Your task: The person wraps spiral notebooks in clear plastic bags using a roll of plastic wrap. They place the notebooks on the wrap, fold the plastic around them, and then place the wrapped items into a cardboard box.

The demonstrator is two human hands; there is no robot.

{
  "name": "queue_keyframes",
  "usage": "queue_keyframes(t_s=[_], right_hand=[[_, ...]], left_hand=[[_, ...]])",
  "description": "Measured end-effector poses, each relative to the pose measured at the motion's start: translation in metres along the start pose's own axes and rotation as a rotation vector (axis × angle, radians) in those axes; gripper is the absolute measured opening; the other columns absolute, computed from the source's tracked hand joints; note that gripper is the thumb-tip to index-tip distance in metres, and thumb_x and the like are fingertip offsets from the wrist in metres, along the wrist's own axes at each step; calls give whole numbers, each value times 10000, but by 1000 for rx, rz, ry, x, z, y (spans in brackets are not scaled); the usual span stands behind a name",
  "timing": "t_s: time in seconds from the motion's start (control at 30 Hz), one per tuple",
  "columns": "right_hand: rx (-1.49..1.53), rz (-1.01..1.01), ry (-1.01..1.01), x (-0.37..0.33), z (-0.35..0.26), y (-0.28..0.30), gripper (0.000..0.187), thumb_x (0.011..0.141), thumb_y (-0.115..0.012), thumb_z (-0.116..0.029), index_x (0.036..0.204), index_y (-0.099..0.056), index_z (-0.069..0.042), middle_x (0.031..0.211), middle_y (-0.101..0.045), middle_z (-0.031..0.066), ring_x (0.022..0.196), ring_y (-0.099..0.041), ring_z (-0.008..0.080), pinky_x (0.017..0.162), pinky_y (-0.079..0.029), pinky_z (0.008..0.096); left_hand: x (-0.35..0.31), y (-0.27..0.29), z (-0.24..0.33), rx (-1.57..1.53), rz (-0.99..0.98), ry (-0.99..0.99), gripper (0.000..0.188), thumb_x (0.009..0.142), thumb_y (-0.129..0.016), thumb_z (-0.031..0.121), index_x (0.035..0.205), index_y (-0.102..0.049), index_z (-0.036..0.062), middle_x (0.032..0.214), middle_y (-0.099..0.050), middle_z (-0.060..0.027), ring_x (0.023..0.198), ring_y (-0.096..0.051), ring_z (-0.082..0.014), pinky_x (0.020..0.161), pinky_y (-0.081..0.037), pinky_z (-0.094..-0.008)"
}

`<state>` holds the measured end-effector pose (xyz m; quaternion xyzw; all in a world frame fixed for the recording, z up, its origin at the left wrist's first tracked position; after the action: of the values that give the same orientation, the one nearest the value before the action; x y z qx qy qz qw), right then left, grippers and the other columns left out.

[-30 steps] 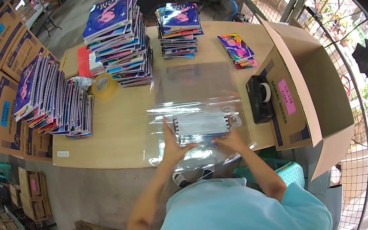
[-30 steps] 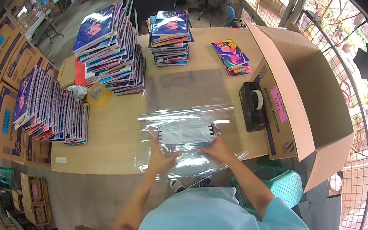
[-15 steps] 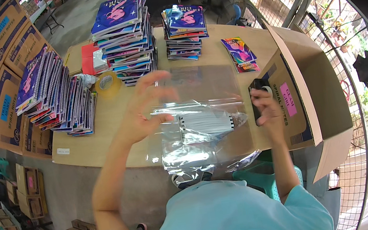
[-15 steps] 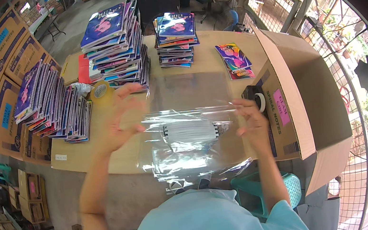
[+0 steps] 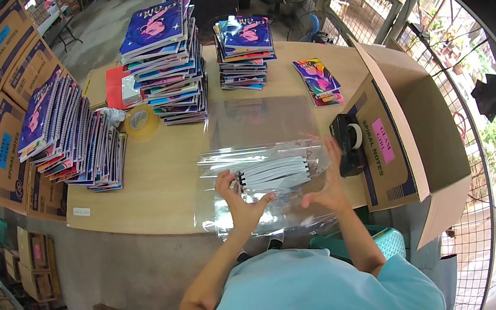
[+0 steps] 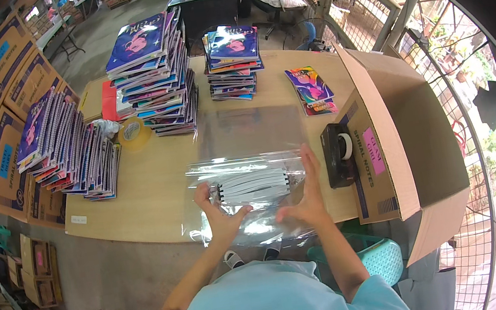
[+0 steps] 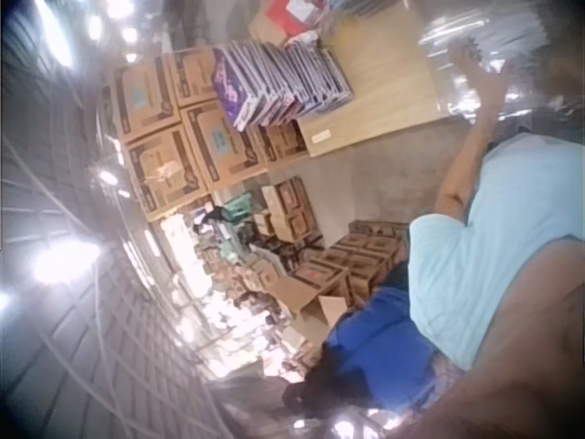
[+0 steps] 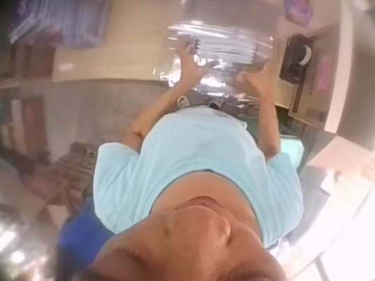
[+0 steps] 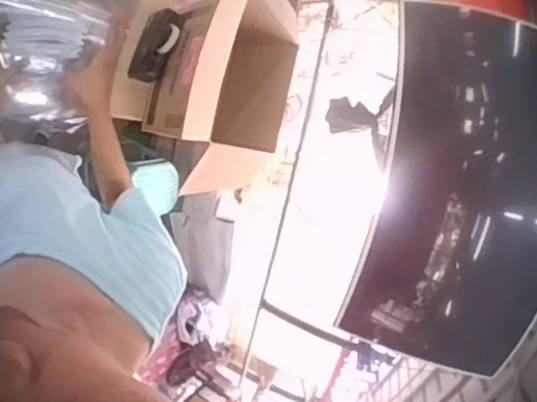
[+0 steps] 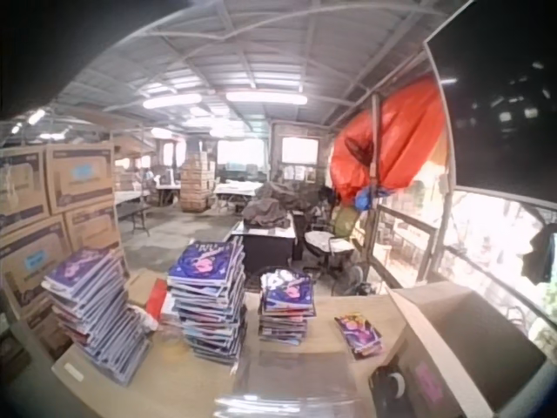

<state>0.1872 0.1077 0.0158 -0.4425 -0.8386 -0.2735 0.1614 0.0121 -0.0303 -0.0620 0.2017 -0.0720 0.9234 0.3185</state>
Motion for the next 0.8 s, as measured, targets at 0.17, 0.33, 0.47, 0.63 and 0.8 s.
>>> queue_keyframes(t_s=[0.17, 0.33, 0.47, 0.63, 0.8], right_hand=[[-772, -423, 323, 26, -81, 3, 355, 597, -830, -264, 912, -710, -155, 1435, -431, 122, 1406, -218, 431, 1127, -144, 603], [-382, -391, 300, 45, -113, 25, 187, 578, -827, -232, 704, -723, -142, 1382, -512, 93, 1411, -232, 410, 1125, -134, 615], [-384, -339, 356, 63, -132, 44, 363, 559, -833, -319, 846, -734, -121, 1339, -530, 108, 1341, -337, 387, 1054, -301, 549], [-577, -502, 370, 76, -146, 24, 584, 584, -801, -434, 1037, -671, -91, 1267, -532, 118, 1233, -408, 376, 1020, -355, 502], [-667, -631, 376, 69, -122, 7, 641, 577, -775, -499, 1049, -658, -81, 1318, -487, 124, 1279, -378, 378, 1079, -292, 551]], left_hand=[[-15, -9, 8, 165, 23, -49, 750, 647, -881, 204, 1224, -420, 73, 1298, -254, -166, 1209, -330, -338, 1042, -344, -474], [-6, -14, 38, 330, -146, -172, 657, 669, -847, 186, 1231, -512, 124, 1323, -262, -166, 1201, -338, -352, 1009, -342, -485], [-5, -14, 64, 657, -240, -189, 657, 645, -858, 283, 1226, -589, 136, 1285, -364, -174, 1204, -362, -363, 970, -356, -474], [9, -25, 102, 758, -413, -521, 464, 670, -797, 321, 1055, -685, 86, 1232, -484, -133, 1125, -451, -328, 934, -374, -456], [38, -54, 140, 806, -946, -776, 260, 693, -731, 305, 786, -688, 66, 1167, -532, -90, 1081, -496, -290, 889, -405, -429]])
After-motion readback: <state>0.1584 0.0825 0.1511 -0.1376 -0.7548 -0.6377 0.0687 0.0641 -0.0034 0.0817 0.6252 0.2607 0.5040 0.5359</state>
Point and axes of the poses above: each hand's wrist, its own x-axis towards the middle knuckle, its own y-axis out of the back of the hand, z = x × y, the point moved 7 cm from there along x, towards the middle knuckle
